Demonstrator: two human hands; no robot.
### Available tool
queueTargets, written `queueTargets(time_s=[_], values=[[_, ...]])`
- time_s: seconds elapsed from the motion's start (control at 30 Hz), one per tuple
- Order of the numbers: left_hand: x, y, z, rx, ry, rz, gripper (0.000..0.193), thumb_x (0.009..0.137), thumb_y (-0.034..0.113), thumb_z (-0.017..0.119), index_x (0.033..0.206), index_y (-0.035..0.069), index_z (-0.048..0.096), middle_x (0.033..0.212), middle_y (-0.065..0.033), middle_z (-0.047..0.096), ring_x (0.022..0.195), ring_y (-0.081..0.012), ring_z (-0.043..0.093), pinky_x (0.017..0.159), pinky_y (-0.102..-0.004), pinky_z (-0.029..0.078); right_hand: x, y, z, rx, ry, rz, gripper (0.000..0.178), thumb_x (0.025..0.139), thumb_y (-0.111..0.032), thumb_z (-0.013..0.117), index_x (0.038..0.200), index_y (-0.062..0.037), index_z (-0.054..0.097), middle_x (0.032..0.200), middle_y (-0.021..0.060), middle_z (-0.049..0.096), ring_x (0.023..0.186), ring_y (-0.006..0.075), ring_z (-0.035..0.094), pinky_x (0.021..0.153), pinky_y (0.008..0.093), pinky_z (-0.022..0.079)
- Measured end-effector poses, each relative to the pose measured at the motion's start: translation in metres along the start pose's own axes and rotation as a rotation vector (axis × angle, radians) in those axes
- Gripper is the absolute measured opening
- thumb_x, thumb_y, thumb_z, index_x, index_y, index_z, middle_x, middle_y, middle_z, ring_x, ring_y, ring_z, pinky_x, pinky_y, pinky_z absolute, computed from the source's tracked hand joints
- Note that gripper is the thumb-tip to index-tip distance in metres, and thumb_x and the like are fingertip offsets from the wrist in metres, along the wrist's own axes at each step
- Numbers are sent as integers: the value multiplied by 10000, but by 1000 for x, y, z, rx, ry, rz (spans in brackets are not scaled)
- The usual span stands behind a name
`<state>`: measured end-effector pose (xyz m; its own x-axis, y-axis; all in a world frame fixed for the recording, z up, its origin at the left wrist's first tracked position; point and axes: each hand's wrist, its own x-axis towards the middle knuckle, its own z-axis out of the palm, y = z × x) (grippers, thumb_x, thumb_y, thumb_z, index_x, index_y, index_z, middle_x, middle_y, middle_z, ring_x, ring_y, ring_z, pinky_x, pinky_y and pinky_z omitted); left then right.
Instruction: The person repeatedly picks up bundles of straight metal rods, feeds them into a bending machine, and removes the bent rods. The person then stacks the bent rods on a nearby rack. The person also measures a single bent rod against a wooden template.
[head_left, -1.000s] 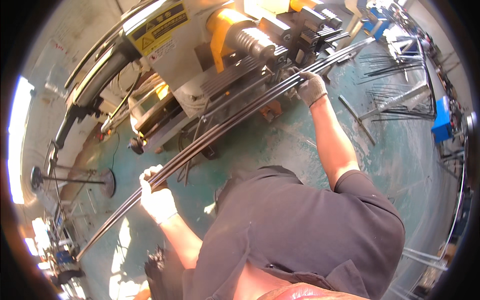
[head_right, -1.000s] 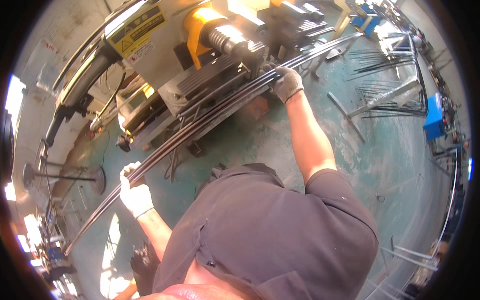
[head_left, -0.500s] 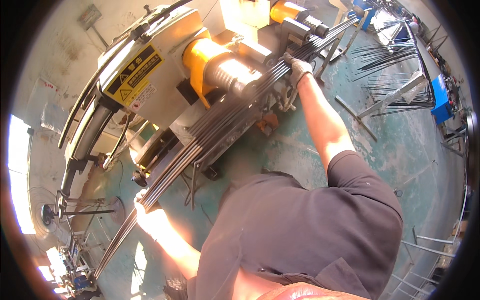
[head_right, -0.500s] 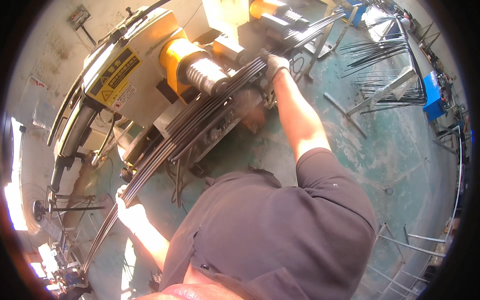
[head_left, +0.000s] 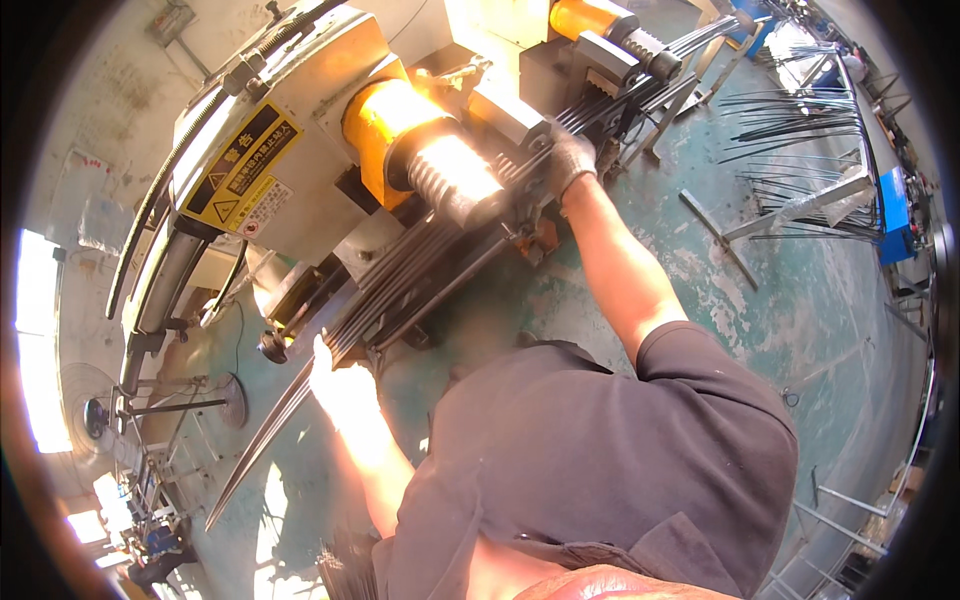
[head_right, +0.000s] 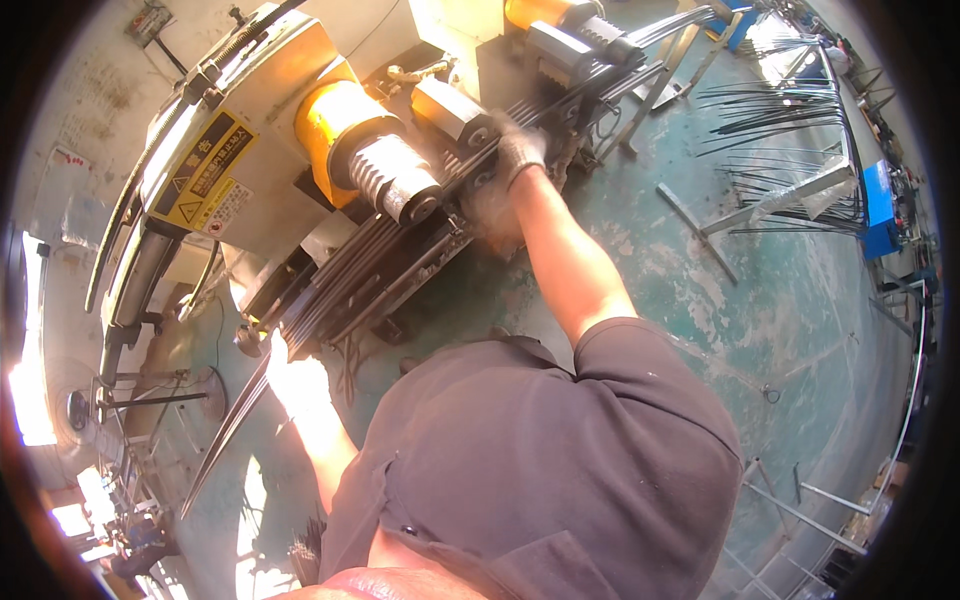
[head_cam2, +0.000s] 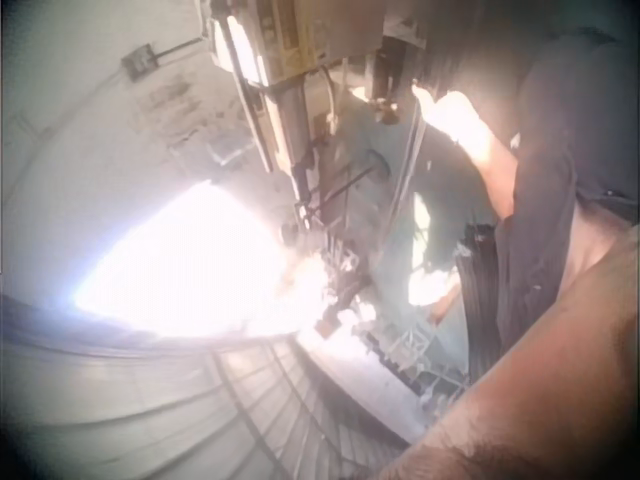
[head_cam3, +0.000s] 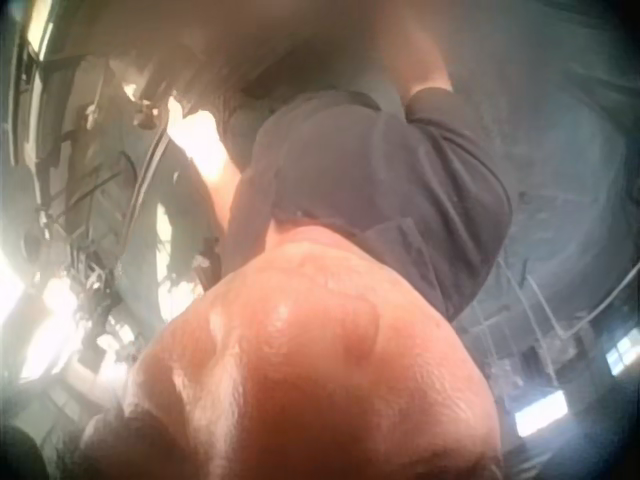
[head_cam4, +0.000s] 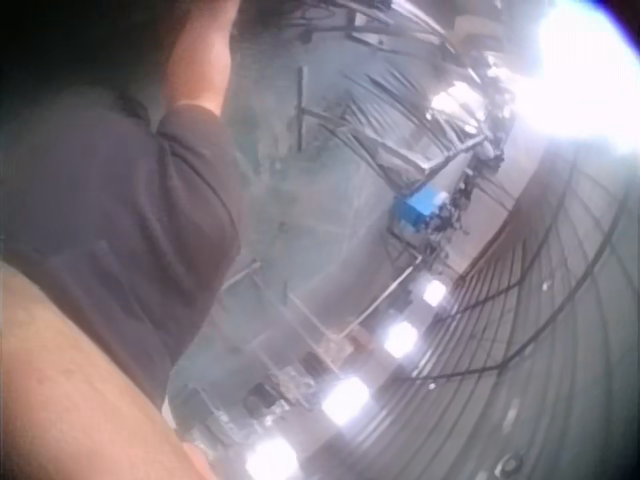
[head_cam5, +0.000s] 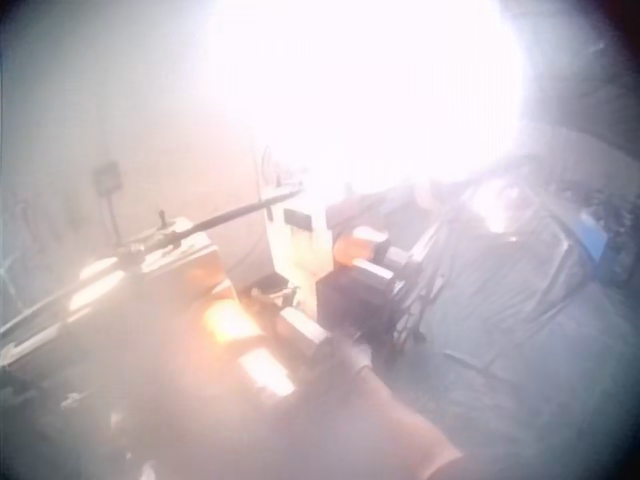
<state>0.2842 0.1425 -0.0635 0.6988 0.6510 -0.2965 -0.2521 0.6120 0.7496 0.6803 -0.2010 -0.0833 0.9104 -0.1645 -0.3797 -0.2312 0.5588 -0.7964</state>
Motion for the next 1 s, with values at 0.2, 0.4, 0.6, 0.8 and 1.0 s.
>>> queueTargets(time_s=[0.2,0.4,0.6,0.8,1.0], values=[[26,45,-50,-171,-381,193,346,1087,249,565,1231,-64,598,1250,-208,631,1240,-328,600,1176,-450,438,58,-36,-25,81,-98,-41,162,982,-156,745,996,3,715,904,111,744,743,263,717,666,392,596],[40,49,-66,-200,-169,95,307,1104,154,550,1323,-60,573,1334,-161,630,1288,-250,590,1173,-360,433,69,-45,-28,34,-93,1,205,973,-192,779,1035,-12,705,934,112,743,768,265,728,704,390,605],[21,36,-28,8,-94,39,376,1126,296,533,1354,8,613,1214,-149,709,1044,-189,695,804,-261,566,15,18,-12,-377,-70,-92,372,897,-282,819,1128,-5,729,1017,102,746,929,241,699,854,375,563],[31,-3,-8,-95,-16,4,405,1122,313,539,1350,-6,642,1225,-120,728,924,-159,702,674,-224,556,-7,-11,-12,-277,-206,-6,205,952,-292,712,1010,-98,744,892,73,719,791,207,671,759,376,555],[32,27,-40,-291,14,253,295,1116,219,492,1245,-19,610,1235,-197,696,1174,-348,663,1114,-504,510,71,-44,-38,-44,-284,44,275,1055,-297,642,1108,-37,715,1003,93,745,899,249,713,841,430,593]])
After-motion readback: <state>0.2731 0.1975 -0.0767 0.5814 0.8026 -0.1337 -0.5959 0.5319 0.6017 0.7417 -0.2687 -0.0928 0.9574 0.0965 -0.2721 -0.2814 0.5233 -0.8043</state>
